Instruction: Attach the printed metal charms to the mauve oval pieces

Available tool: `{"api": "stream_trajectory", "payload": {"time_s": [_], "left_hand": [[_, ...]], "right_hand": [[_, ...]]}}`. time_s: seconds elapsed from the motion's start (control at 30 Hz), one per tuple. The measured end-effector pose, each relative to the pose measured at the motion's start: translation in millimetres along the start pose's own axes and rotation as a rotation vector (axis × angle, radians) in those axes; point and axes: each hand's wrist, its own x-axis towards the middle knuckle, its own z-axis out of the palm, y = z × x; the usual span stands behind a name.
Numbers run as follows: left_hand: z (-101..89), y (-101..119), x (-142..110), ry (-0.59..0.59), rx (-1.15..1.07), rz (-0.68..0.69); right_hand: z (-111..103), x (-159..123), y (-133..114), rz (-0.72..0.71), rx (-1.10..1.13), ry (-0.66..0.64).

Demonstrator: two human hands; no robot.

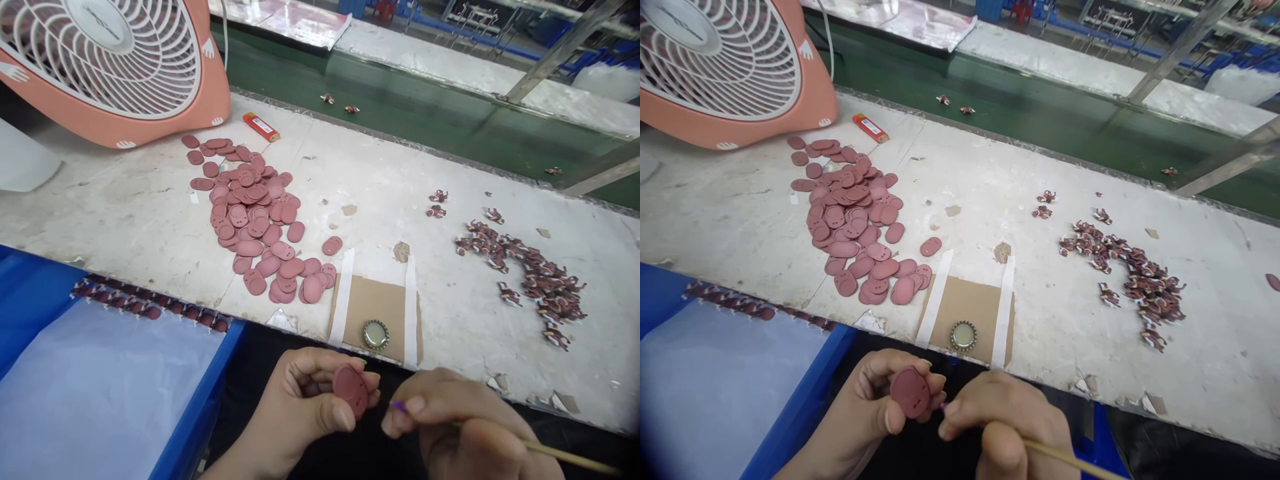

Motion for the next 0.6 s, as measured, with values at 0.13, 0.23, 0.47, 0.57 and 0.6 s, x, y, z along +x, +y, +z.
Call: {"api": "stream_trajectory", "payload": {"time_s": [0.13,0.23,0.47,0.57,0.6], "left_hand": [[3.3,2,-1,0.076,0.023,-0.006],[5.3,3,-1,0.109,0.042,-0.016],[5.9,2,0,0.126,0.033,-0.029],[5.2,2,1,0.122,0.031,-0.025],[5.2,2,1,0.120,0.033,-0.020]], "right_hand": [[-12,5,19,0.036,-0.267,0.085],[-15,8,30,0.048,-0.343,0.047],[-14,10,36,0.031,-0.389,0.005],[-13,10,37,0.039,-0.364,0.011],[-13,9,36,0.047,-0.345,0.024]]}}
